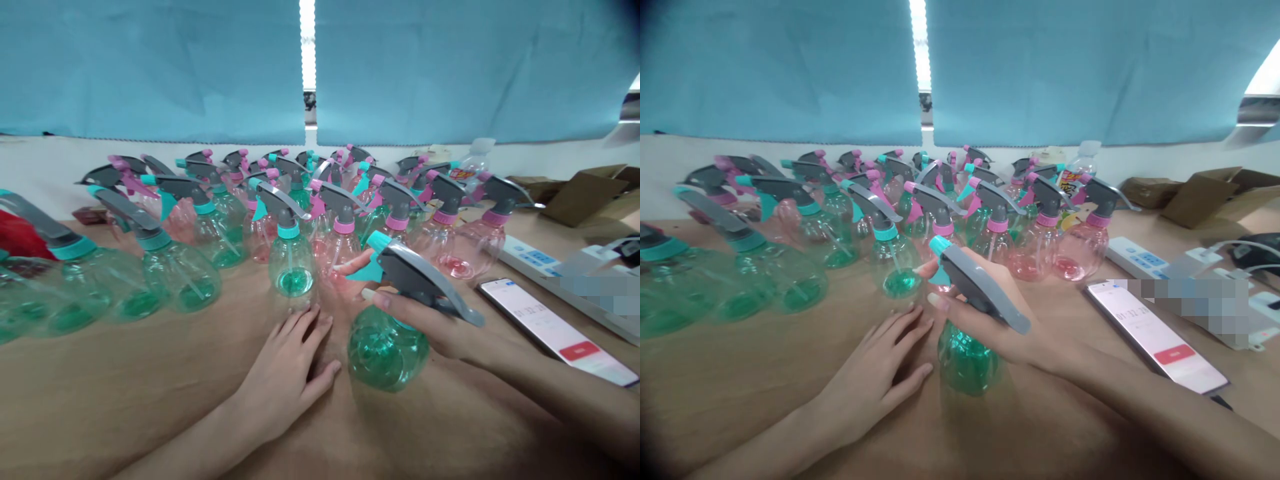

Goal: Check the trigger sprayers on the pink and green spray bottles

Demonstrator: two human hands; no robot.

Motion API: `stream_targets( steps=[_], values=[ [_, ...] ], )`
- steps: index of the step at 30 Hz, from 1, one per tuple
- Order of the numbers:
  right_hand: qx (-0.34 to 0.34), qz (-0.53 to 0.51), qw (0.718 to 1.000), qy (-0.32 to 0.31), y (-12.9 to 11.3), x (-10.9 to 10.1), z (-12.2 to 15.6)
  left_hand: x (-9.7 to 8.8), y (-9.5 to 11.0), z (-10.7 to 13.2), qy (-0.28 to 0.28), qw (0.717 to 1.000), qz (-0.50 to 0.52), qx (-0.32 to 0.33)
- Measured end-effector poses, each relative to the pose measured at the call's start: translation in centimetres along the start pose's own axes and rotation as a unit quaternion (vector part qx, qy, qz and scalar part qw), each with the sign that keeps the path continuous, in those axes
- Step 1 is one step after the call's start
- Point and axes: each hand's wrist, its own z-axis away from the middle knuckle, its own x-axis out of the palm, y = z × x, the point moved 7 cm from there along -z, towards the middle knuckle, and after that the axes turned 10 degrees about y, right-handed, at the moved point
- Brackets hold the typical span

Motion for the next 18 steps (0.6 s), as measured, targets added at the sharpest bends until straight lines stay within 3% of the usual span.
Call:
stream_targets(
  steps=[7,18],
  values=[
    [-0.021,-0.067,0.997,0.011,-0.61,0.18,-0.17,-0.12,0.02,0.04,-0.001,1.0,0.004,-0.005],
    [-0.031,-0.057,0.998,0.022,-0.51,0.18,-0.23,-0.13,0.01,0.13,0.003,1.0,0.003,-0.004]
  ],
)
